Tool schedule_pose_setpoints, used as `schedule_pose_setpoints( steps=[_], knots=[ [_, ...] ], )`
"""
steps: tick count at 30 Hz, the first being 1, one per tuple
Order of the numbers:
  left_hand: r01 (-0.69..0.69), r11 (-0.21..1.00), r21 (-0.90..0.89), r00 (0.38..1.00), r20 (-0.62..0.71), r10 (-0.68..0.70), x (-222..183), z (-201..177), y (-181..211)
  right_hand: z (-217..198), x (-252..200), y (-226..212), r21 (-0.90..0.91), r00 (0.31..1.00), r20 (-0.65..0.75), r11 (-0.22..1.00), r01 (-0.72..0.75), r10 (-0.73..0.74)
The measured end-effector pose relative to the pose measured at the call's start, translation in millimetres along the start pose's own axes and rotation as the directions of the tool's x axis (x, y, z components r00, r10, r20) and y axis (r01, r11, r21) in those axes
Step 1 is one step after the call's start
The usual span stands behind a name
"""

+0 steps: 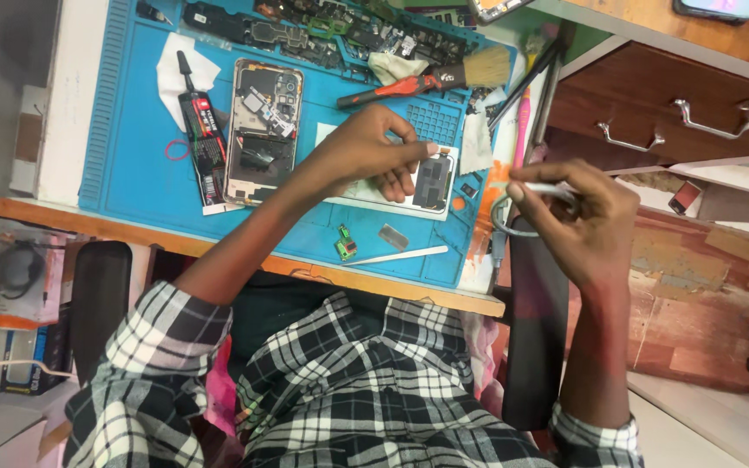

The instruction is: The person unrolls a small roll of adhesive tape, tears off pieces, and applies them to various internal components and a screen of a disassembled mobile device on a repair bench.

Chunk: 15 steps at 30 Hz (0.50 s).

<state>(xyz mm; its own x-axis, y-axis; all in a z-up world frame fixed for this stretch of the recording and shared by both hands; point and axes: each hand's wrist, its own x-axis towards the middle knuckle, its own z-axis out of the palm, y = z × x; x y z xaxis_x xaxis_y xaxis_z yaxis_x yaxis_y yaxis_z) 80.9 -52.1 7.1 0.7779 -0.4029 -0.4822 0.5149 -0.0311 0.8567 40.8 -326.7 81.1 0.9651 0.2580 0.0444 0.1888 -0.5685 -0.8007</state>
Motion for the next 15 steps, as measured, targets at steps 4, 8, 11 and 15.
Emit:
schedule_pose_setpoints(
  steps=[4, 8, 11, 15],
  knots=[
    [-0.252, 0.936, 0.245, 0.95, -0.121, 0.287, -22, 0, 2, -3, -21, -2, 0.159, 0.991, 0.027, 0.978, -0.133, 0.131],
    [-0.375, 0.486, 0.79, 0.715, -0.087, 0.693, -40, 10, -4, 6, -35, -7, 0.242, 0.975, 0.047, 0.945, -0.221, 0.216],
    [-0.342, 0.371, 0.863, 0.682, -0.044, 0.73, -50, 15, -11, 20, -37, -15, 0.232, 0.968, 0.098, 0.94, -0.25, 0.233],
    [-0.294, 0.357, 0.887, 0.718, -0.041, 0.695, -41, 15, -11, 31, -37, -24, 0.119, 0.957, 0.167, 0.959, -0.259, 0.237]
  ],
)
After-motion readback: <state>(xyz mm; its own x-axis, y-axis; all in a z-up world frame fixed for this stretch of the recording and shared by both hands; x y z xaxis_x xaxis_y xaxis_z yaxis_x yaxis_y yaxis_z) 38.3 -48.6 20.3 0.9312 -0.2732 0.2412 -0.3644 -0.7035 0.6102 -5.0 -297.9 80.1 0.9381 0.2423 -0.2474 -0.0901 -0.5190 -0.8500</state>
